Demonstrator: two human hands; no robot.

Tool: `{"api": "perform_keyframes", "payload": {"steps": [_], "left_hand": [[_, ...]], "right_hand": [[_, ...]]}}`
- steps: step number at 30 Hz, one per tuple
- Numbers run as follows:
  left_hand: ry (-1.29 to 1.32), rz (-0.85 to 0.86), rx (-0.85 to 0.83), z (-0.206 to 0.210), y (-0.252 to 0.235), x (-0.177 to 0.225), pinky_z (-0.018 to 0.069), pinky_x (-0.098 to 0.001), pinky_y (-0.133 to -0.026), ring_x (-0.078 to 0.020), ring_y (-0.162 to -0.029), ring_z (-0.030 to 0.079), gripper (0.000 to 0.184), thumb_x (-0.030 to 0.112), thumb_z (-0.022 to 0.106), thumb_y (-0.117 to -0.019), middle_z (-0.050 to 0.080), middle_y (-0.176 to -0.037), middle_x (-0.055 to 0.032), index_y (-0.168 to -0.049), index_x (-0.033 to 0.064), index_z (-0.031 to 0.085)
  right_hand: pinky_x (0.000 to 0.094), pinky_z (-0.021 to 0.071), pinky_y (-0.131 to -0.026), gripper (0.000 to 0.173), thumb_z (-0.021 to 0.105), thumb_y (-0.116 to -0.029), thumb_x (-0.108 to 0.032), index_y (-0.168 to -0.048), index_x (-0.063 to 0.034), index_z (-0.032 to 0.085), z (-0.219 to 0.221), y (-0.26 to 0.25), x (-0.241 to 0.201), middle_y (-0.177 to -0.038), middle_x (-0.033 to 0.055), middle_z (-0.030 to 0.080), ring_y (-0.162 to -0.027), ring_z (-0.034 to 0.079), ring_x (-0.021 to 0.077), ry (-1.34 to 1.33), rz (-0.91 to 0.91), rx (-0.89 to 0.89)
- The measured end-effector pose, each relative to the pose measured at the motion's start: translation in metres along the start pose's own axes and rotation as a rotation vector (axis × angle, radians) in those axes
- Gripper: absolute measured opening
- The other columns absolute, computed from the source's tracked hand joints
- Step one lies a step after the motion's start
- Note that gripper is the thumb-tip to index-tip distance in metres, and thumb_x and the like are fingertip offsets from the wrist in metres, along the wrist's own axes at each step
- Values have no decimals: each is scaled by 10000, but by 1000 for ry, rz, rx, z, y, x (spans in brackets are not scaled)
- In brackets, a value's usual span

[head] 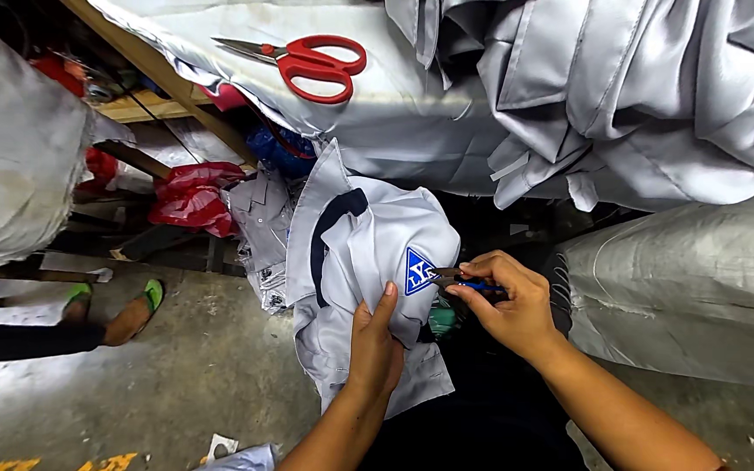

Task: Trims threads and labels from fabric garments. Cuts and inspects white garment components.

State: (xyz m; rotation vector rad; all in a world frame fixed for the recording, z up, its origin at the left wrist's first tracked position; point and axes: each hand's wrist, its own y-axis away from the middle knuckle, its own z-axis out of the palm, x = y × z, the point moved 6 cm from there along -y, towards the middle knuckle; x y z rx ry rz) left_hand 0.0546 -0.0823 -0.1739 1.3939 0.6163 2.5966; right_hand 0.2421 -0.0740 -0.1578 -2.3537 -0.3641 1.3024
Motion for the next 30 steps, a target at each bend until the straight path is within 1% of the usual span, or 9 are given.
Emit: {"api": "perform_keyframes", "payload": {"steps": [3,5,8,13,18,20,24,27,30], "left_hand": [[18,-12,10,-1,-1,0,609,-329,-853,-143,-902,730,186,61,376,-1083,726,-960,-74,-1156,26,544],[14,-6,8,-2,-1,0,604,-340,-871,-150,-924,725,194,66,367,-1086,720,-981,-79,-1189,21,525],[31,-9,17,-3,-1,-2,603,-341,-877,-152,-933,724,196,66,364,-1086,717,-994,-83,-1200,24,518],[116,-50,2,-3,-1,-7,604,-344,-878,-157,-938,726,202,70,340,-1087,721,-1000,-87,-1197,35,506],[104,-17,-26,-5,-1,-7,605,-346,-876,-156,-931,728,194,58,359,-1079,726,-987,-91,-1171,28,528],[104,-13,-22,-4,-1,-7,605,-344,-874,-156,-924,729,192,51,364,-1076,727,-983,-90,-1165,25,532],[103,-10,-15,-4,-2,-6,606,-341,-869,-152,-919,728,194,60,358,-1080,725,-977,-83,-1168,29,529],[97,-6,-13,-4,-2,-6,607,-334,-862,-151,-914,729,195,61,356,-1081,726,-971,-81,-1165,31,530],[76,7,-18,-3,-1,-6,606,-333,-863,-147,-906,728,195,56,364,-1078,727,-963,-77,-1153,27,541]], "right_hand": [[153,517,-690,253,763,-916,-237,-970,5,713,5,1,2,-935,78,718,-806,644,33,-68,10,11],[142,509,-675,260,762,-917,-236,-963,14,709,7,3,1,-916,81,716,-783,635,26,-87,14,11],[129,493,-648,262,757,-919,-241,-948,14,704,10,6,0,-892,78,712,-752,620,13,-94,31,15],[128,492,-661,243,747,-927,-219,-920,23,726,11,9,-3,-874,86,719,-758,625,15,-95,34,39],[148,506,-667,222,730,-938,-199,-870,12,717,11,6,-5,-830,87,710,-759,645,39,-77,-6,39],[149,513,-672,229,725,-942,-211,-878,9,721,11,5,-6,-835,82,715,-763,651,38,-81,-7,9],[120,512,-678,256,741,-932,-237,-962,14,698,10,5,-8,-905,57,705,-786,624,-8,-195,51,-66],[116,493,-649,262,752,-922,-245,-961,8,700,4,4,-5,-900,49,700,-755,606,-17,-180,69,-51],[118,490,-652,263,748,-926,-254,-951,5,714,5,4,-4,-891,58,706,-751,609,-8,-135,42,-74]]}}
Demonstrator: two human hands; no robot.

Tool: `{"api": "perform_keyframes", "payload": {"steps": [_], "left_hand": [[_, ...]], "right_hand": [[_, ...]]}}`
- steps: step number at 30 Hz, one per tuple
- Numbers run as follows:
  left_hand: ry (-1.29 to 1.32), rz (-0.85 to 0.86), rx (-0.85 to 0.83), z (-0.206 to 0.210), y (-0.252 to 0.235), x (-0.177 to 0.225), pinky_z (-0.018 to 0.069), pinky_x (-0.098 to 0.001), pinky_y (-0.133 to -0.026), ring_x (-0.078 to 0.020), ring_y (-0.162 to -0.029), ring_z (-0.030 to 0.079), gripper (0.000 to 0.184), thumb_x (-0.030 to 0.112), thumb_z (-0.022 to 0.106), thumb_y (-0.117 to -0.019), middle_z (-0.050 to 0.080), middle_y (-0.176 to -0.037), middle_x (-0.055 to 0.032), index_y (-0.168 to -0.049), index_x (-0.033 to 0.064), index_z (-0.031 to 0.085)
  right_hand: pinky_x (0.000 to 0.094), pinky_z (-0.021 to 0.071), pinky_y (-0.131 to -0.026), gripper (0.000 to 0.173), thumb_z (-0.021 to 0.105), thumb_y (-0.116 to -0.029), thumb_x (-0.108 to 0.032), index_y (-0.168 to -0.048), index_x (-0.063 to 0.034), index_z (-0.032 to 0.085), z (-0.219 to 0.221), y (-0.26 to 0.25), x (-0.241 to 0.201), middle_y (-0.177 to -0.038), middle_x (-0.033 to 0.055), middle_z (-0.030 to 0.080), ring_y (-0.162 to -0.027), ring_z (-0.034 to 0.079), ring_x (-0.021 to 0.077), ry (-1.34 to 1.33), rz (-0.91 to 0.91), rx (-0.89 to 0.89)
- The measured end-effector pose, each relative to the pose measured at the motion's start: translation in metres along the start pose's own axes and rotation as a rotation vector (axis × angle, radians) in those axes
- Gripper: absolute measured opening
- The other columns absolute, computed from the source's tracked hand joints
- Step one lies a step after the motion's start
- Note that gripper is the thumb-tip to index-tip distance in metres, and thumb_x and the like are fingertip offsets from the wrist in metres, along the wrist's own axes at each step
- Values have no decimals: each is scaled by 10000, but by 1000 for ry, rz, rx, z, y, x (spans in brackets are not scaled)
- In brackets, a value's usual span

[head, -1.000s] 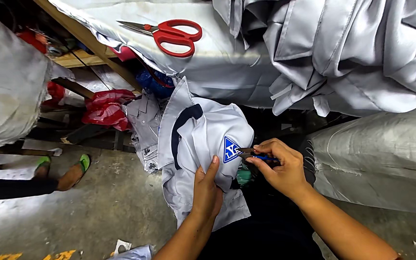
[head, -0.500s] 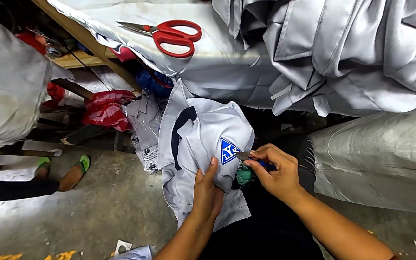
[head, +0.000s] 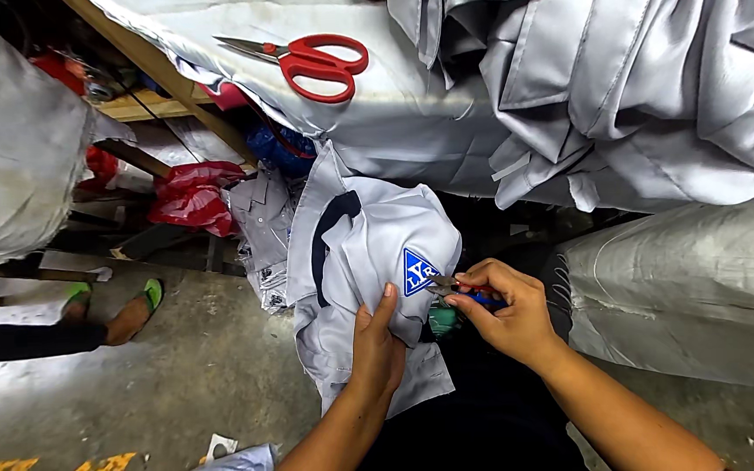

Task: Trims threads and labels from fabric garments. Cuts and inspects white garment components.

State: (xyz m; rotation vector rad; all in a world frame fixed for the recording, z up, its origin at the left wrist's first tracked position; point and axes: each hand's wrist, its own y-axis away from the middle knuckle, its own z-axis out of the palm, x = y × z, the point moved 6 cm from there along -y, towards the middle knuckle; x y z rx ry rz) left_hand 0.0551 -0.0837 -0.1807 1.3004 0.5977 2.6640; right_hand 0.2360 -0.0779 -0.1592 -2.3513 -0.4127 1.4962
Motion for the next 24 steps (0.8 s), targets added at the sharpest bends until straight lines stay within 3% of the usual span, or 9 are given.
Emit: {"api": "perform_keyframes", "payload": {"steps": [6,15,22,24], "left_hand": [[-43,0,2,0,0,1,599,-336,-880,-141,-922,721,186,57,373,-1080,719,-974,-73,-1164,22,535],[-45,-15,-1,1,0,1,605,-339,-865,-149,-901,728,188,44,374,-1076,725,-954,-81,-1141,17,548],[-50,-18,0,0,-1,2,603,-340,-871,-149,-910,727,191,46,374,-1076,725,-962,-79,-1147,18,550],[-28,-21,-7,0,-1,2,602,-344,-878,-150,-922,727,198,53,368,-1078,726,-974,-82,-1157,20,546]], "right_hand": [[192,552,-695,248,724,-953,-261,-918,-16,736,1,-4,-3,-876,73,727,-791,677,60,84,-76,-13],[232,545,-689,222,702,-970,-225,-893,-23,757,-2,-9,-4,-847,75,725,-782,677,106,175,-238,-39],[186,528,-653,246,708,-961,-234,-882,-2,713,0,-13,1,-847,77,694,-752,647,67,88,-153,-92],[138,499,-630,235,725,-945,-222,-867,-3,697,-3,-18,1,-833,53,678,-728,613,17,15,-101,-89]]}}
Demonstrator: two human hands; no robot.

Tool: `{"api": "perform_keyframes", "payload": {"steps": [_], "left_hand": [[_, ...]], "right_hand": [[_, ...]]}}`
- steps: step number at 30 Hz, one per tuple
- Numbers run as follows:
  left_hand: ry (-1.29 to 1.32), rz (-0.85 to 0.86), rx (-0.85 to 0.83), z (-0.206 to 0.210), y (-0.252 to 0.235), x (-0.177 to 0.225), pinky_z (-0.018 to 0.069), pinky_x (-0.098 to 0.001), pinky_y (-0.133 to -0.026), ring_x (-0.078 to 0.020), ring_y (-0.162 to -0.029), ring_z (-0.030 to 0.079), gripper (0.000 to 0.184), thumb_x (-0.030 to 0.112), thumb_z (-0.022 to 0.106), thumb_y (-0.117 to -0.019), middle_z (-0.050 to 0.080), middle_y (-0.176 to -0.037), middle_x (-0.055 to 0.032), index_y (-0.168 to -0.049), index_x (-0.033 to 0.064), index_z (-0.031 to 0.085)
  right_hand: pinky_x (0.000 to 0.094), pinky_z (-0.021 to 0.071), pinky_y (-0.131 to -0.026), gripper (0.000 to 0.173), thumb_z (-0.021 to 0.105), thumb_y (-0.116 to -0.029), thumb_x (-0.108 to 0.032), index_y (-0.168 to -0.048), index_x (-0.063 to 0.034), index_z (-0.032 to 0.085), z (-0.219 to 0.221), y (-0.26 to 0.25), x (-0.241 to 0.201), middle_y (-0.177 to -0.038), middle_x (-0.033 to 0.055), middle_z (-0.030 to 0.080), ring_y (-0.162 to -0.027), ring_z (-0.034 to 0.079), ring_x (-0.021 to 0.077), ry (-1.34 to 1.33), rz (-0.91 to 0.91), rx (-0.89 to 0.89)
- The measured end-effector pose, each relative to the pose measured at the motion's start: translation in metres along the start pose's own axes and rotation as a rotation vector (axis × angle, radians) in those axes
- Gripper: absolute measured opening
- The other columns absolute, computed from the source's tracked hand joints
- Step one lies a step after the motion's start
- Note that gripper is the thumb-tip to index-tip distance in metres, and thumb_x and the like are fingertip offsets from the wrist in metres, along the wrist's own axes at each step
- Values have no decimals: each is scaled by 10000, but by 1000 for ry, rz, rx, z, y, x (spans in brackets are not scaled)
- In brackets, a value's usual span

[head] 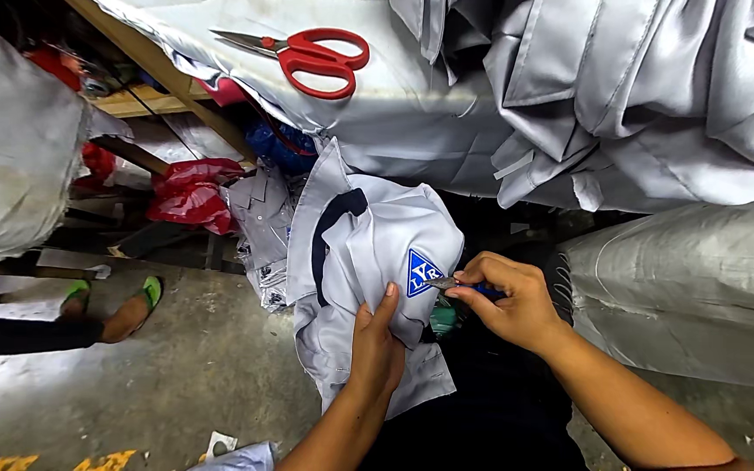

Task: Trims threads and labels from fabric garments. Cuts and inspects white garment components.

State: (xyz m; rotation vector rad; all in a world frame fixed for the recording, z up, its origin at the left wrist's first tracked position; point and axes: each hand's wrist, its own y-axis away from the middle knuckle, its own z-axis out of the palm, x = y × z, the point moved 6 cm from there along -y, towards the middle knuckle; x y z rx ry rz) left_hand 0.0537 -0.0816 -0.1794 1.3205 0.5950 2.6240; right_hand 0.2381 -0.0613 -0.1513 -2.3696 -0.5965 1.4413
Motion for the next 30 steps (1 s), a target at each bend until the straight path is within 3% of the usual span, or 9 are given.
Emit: {"api": "perform_keyframes", "payload": {"steps": [3,6,10,13,18,21,25,28,30], "left_hand": [[38,7,9,-2,-1,2,603,-349,-884,-156,-935,727,207,72,357,-1079,724,-996,-85,-1183,25,530],[45,31,8,-3,-1,3,598,-354,-904,-157,-976,718,222,98,366,-1080,715,-1041,-87,-1233,21,507],[1,34,-13,-1,2,5,577,-348,-957,-143,-1072,689,342,205,330,-1104,690,-1148,-85,-1364,16,445],[1,22,-8,-1,5,7,577,-341,-953,-136,-1077,687,362,227,315,-1104,690,-1153,-77,-1375,24,443],[30,37,19,-2,12,10,598,-325,-911,-117,-1009,714,297,176,332,-1096,718,-1087,-49,-1317,31,467],[-49,84,-6,-2,15,12,579,-291,-932,-68,-1009,693,306,146,363,-1075,690,-1087,-13,-1346,17,421],[-431,441,-225,3,13,14,526,-238,-1008,-11,-1135,623,452,194,601,-1004,634,-1255,-41,-1334,-90,477],[-926,694,-324,23,10,14,468,-330,-1086,-218,-1356,507,575,390,635,-974,406,-1501,-314,-1304,-79,590],[-1192,753,-420,38,10,7,457,-438,-1098,-358,-1382,488,510,437,620,-961,449,-1485,-326,-1234,11,678]], "right_hand": [[125,469,-573,226,763,-896,-196,-984,-6,677,-13,-19,0,-856,13,660,-663,551,-22,-47,95,66],[203,520,-632,293,700,-908,-130,-1151,18,631,-21,-64,-13,-971,93,657,-730,597,71,120,70,100],[399,568,-712,244,689,-901,-60,-1110,67,675,-6,-151,-18,-1026,214,655,-830,665,283,340,-48,200],[530,562,-827,252,645,-953,-82,-1136,88,677,10,-218,-10,-1121,276,653,-992,682,406,486,61,138],[577,466,-1027,314,608,-993,-77,-1209,151,622,32,-276,5,-1274,334,589,-1238,568,484,629,218,-73],[606,485,-979,365,622,-1005,-163,-1213,136,629,29,-263,-10,-1252,332,601,-1228,572,490,654,213,-91],[583,541,-680,566,542,-1004,-531,-1021,10,707,12,-174,-54,-928,194,684,-860,687,383,601,49,-94],[528,532,-594,815,501,-841,-814,-985,-54,759,15,-101,-51,-775,81,706,-691,682,262,521,125,-298],[537,499,-588,626,583,-872,-665,-878,-52,710,18,-77,-36,-716,92,660,-671,660,285,483,194,-374]]}}
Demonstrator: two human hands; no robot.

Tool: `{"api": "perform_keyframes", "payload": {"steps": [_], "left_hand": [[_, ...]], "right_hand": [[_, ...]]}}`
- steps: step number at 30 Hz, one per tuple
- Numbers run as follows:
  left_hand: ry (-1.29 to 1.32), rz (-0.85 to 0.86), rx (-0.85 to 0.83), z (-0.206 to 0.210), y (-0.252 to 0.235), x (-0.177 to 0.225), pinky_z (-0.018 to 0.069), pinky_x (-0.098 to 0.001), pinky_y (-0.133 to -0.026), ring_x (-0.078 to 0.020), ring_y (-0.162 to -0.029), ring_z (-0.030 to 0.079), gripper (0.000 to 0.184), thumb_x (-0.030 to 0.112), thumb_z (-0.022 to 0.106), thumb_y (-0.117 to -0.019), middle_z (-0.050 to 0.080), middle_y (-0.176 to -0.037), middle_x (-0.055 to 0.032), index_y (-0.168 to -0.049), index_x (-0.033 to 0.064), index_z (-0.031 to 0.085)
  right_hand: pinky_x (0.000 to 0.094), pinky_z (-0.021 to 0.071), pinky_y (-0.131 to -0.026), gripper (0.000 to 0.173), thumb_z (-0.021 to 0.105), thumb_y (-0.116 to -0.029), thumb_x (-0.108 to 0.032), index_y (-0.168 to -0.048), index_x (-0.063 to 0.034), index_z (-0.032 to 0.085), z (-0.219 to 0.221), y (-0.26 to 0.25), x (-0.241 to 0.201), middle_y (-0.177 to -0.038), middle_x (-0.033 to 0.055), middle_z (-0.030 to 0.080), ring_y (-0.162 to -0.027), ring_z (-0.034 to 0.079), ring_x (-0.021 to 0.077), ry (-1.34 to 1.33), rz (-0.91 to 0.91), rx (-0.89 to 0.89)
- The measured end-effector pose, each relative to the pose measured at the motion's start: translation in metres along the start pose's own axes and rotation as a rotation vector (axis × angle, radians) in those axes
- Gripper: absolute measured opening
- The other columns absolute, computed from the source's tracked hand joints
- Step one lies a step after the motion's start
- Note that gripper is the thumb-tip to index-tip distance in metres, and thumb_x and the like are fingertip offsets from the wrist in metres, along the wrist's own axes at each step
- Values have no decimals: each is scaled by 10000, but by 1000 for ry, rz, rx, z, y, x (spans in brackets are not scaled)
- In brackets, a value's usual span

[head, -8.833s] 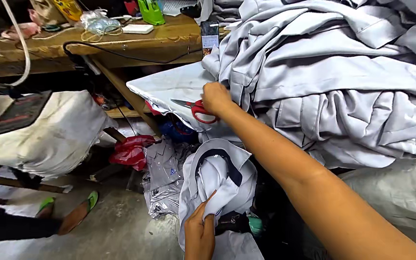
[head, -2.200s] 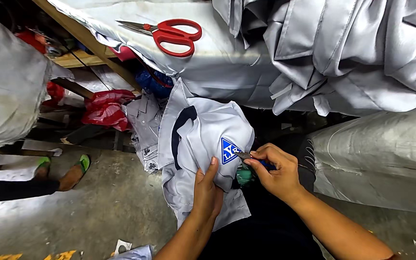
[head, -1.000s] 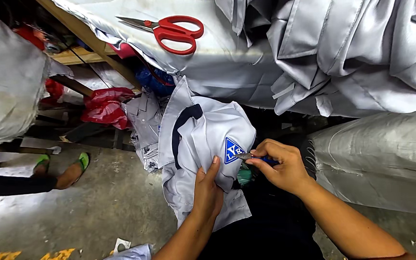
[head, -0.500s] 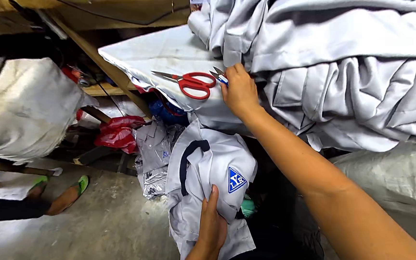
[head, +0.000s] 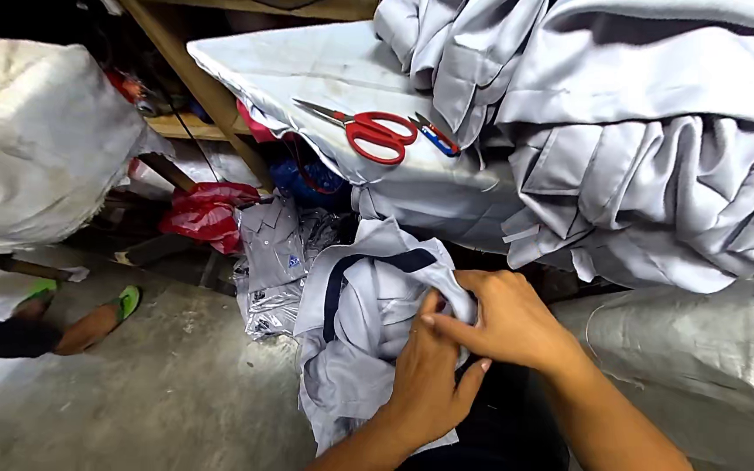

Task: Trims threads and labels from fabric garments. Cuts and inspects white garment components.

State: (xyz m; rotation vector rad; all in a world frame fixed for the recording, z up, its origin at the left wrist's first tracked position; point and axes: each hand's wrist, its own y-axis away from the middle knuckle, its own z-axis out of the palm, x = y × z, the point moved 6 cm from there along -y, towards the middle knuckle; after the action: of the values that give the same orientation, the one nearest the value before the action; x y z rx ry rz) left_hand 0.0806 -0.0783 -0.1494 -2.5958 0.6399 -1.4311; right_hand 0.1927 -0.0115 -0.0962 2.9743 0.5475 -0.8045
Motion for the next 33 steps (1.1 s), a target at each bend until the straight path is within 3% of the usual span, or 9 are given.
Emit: {"api": "perform_keyframes", "payload": {"steps": [3,6,12,14,17,20,23,26,33], "left_hand": [[9,64,-247,10,-4,5,369,-524,-1162,-397,-1454,404,567,440,604,-979,451,-1547,-234,-1360,21,635],[210,28,-89,-18,-13,-14,351,-499,-1187,-297,-1421,472,463,406,493,-1051,600,-1440,-123,-1285,65,703],[583,-164,87,-59,-16,-40,528,-243,-983,-13,-1116,626,566,444,524,-1041,662,-1227,8,-1346,-33,517],[778,-234,41,-56,-13,-32,586,-237,-874,8,-935,696,231,249,529,-1054,740,-1009,101,-1150,80,654],[756,-275,132,-51,-13,-33,608,-255,-798,-30,-822,713,261,69,433,-1062,738,-864,65,-1001,57,687],[667,-298,297,-44,-6,-33,595,-250,-843,-16,-874,700,280,87,370,-1078,720,-905,51,-1070,-2,635],[717,-311,310,-24,9,-18,492,-225,-1020,23,-1132,599,661,404,210,-1119,644,-1219,-45,-1326,-179,441],[870,-202,139,-7,18,-7,361,-267,-1165,-53,-1419,419,1190,855,148,-879,460,-1538,-143,-1433,-169,394],[619,5,-218,-9,14,-11,453,-351,-1136,-227,-1394,507,924,657,319,-1033,442,-1530,-271,-1424,-170,449]], "right_hand": [[510,503,-606,299,583,-974,-242,-803,-24,696,9,5,32,-660,98,629,-643,640,258,-148,78,38],[218,563,-689,237,522,-1030,-112,-898,-81,717,8,7,54,-744,-60,681,-698,647,-9,-731,133,16],[371,597,-942,238,571,-1046,-281,-1179,-151,719,32,5,37,-1085,57,756,-1024,727,151,-2004,80,-115],[343,624,-853,262,464,-1087,-242,-1138,-117,689,40,0,42,-984,54,759,-912,742,136,-1846,227,29],[247,577,-684,163,540,-1048,-134,-1050,-67,688,32,4,56,-845,-15,705,-734,672,43,-928,340,384],[510,488,-1015,479,587,-1004,-301,-1346,34,590,13,29,27,-1325,208,607,-1223,587,318,-285,49,558],[514,461,-1107,788,520,-986,-584,-1444,57,532,22,54,-17,-1445,223,581,-1349,559,332,-274,-21,379],[479,496,-1081,744,550,-991,-505,-1441,87,526,35,58,-25,-1439,225,589,-1337,587,319,-298,30,339],[472,604,-759,331,517,-959,-37,-1205,32,726,19,61,-10,-1016,172,767,-834,752,299,-169,84,375]]}}
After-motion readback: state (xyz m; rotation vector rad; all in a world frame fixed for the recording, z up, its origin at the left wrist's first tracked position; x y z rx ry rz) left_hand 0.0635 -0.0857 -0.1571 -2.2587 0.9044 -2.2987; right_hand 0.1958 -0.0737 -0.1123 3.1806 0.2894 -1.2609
